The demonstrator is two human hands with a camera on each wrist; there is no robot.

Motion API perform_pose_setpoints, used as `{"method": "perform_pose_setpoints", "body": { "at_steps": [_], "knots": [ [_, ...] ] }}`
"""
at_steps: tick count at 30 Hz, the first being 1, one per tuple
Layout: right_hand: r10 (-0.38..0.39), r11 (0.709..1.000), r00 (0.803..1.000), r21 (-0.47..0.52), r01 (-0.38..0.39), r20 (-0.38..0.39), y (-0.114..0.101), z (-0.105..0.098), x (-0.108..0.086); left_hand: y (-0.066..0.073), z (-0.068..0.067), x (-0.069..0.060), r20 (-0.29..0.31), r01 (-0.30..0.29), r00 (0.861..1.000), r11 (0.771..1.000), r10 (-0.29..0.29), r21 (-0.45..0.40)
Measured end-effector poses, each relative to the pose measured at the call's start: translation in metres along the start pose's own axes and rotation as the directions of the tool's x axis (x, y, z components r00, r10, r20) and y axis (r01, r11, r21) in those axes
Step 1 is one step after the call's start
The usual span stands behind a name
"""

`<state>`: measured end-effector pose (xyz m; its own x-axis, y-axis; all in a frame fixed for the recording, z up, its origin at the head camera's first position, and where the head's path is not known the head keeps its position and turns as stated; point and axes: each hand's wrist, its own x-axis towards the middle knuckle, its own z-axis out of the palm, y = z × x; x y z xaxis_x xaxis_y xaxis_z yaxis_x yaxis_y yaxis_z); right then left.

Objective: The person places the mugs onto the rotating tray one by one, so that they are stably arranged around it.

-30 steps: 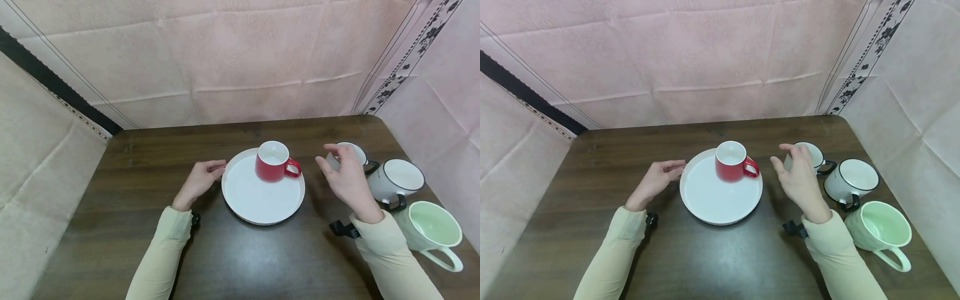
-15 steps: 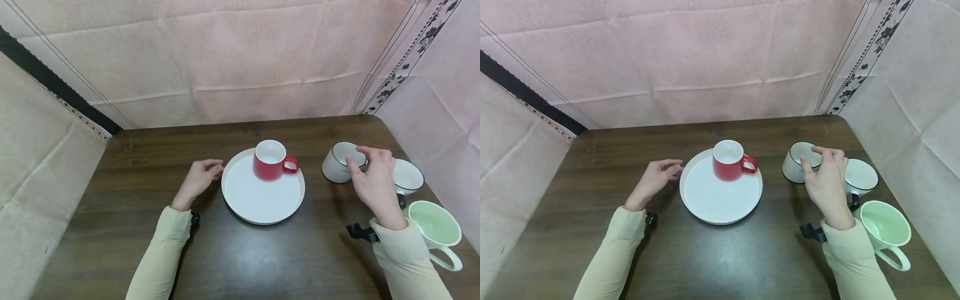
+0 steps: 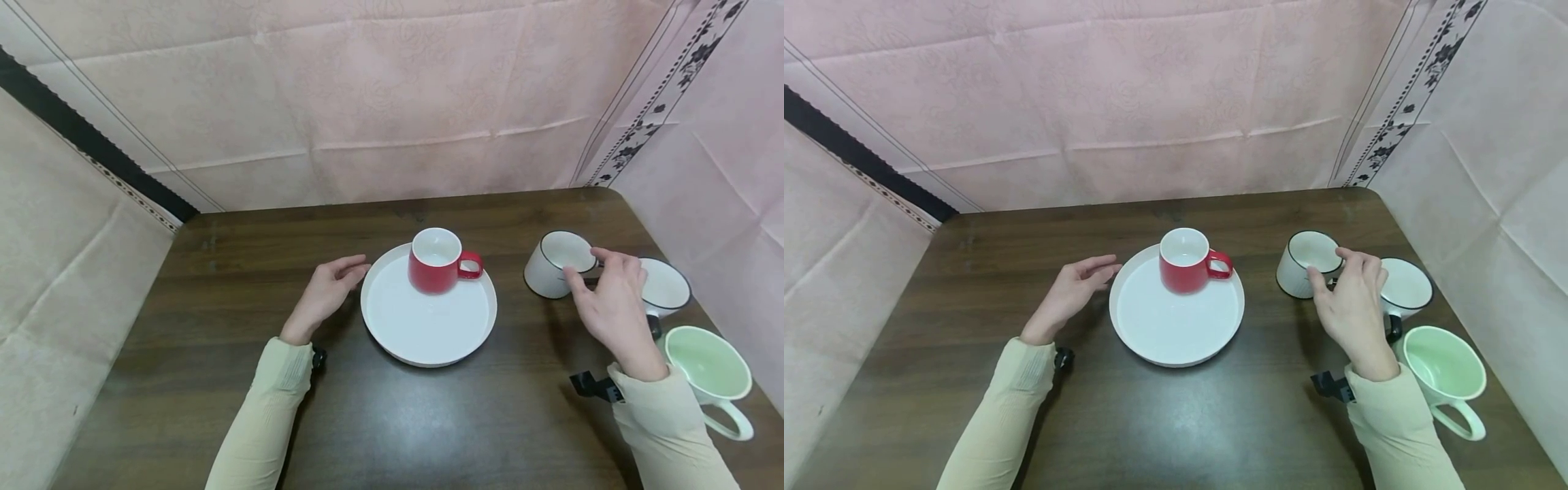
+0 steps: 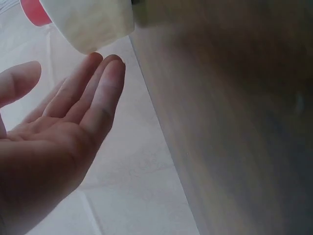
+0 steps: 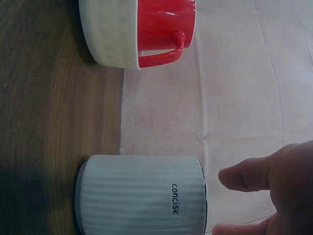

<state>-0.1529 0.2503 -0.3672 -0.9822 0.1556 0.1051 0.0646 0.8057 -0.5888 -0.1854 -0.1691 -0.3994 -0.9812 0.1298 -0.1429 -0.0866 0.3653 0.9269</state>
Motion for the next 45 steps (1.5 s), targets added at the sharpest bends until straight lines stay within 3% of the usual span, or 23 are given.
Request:
{"method": "perform_pose_setpoints", "body": {
  "at_steps": [10, 23, 33, 45],
  "knots": [
    [-0.011, 0.999, 0.999, -0.037, 0.012, 0.031, 0.001, 0.005, 0.000, 0.001, -0.001, 0.000, -0.055, -0.007, 0.998, 1.000, 0.008, 0.017],
    [-0.001, 0.991, 0.997, -0.135, 0.012, 0.083, 0.003, 0.007, 0.003, 0.000, -0.002, 0.004, -0.073, 0.053, 0.996, 0.997, -0.049, 0.054],
    [-0.022, 0.986, 0.999, -0.166, 0.028, 0.036, 0.003, 0.012, 0.002, -0.003, -0.001, 0.003, -0.051, -0.010, 0.999, 0.999, 0.012, 0.037],
    [0.001, 0.981, 1.000, -0.194, 0.005, 0.028, 0.001, 0.011, 0.000, -0.002, -0.001, 0.001, -0.056, 0.030, 0.998, 0.999, -0.028, 0.036]
  ]
}}
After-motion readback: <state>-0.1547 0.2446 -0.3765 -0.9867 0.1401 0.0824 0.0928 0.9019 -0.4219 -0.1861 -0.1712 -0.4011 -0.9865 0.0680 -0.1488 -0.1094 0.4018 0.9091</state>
